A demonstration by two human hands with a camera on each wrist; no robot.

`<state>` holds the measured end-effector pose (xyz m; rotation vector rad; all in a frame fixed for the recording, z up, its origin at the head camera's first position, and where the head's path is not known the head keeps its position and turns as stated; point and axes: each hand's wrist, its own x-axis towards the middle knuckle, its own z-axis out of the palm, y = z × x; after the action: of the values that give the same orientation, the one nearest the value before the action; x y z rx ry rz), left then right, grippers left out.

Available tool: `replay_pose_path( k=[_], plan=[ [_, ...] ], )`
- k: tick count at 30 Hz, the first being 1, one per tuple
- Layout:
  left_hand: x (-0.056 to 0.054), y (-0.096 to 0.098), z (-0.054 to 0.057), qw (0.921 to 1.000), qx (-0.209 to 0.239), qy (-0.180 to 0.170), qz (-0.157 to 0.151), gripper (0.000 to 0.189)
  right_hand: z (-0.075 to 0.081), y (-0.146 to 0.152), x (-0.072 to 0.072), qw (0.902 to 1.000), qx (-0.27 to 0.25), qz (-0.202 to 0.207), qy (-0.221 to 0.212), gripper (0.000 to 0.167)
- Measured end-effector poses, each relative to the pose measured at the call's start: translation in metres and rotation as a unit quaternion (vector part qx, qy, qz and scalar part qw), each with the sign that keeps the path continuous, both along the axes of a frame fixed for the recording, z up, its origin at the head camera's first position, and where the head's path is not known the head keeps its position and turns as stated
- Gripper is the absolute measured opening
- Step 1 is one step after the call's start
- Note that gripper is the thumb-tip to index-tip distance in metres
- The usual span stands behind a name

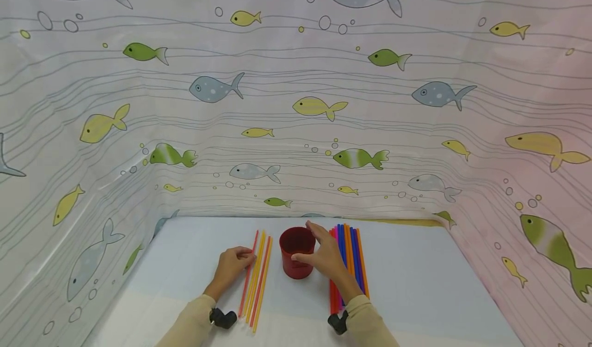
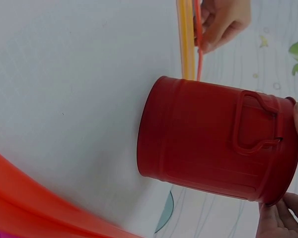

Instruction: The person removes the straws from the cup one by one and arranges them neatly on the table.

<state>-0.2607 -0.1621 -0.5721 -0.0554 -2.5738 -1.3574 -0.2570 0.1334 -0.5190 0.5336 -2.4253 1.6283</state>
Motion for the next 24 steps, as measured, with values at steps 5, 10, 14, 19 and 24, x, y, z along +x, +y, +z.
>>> replay_pose_path(
  k=[5,10,14,19,24],
  plan=[
    [0.001,-0.001,-0.002,1.0000,-0.008,-0.001,-0.005,0.024,0.000,-0.001,0.002,1.0000,0.001,-0.001,-0.006,0.094],
    [0.000,-0.001,-0.003,0.9999,-0.015,-0.001,-0.007,0.024,0.001,0.000,0.002,0.9999,0.008,-0.006,-0.013,0.093],
    [-0.003,-0.002,-0.002,0.9999,-0.007,0.003,-0.015,0.024,0.003,0.002,0.000,0.9996,0.021,-0.014,-0.013,0.095],
    [-0.002,-0.002,0.002,0.9995,0.006,-0.004,-0.030,0.023,0.004,0.003,0.003,0.9997,0.017,-0.009,-0.013,0.097],
    [0.002,0.001,0.005,0.9985,-0.026,0.006,-0.047,0.034,0.011,0.009,0.007,0.9993,0.018,0.010,0.032,0.090]
  ],
)
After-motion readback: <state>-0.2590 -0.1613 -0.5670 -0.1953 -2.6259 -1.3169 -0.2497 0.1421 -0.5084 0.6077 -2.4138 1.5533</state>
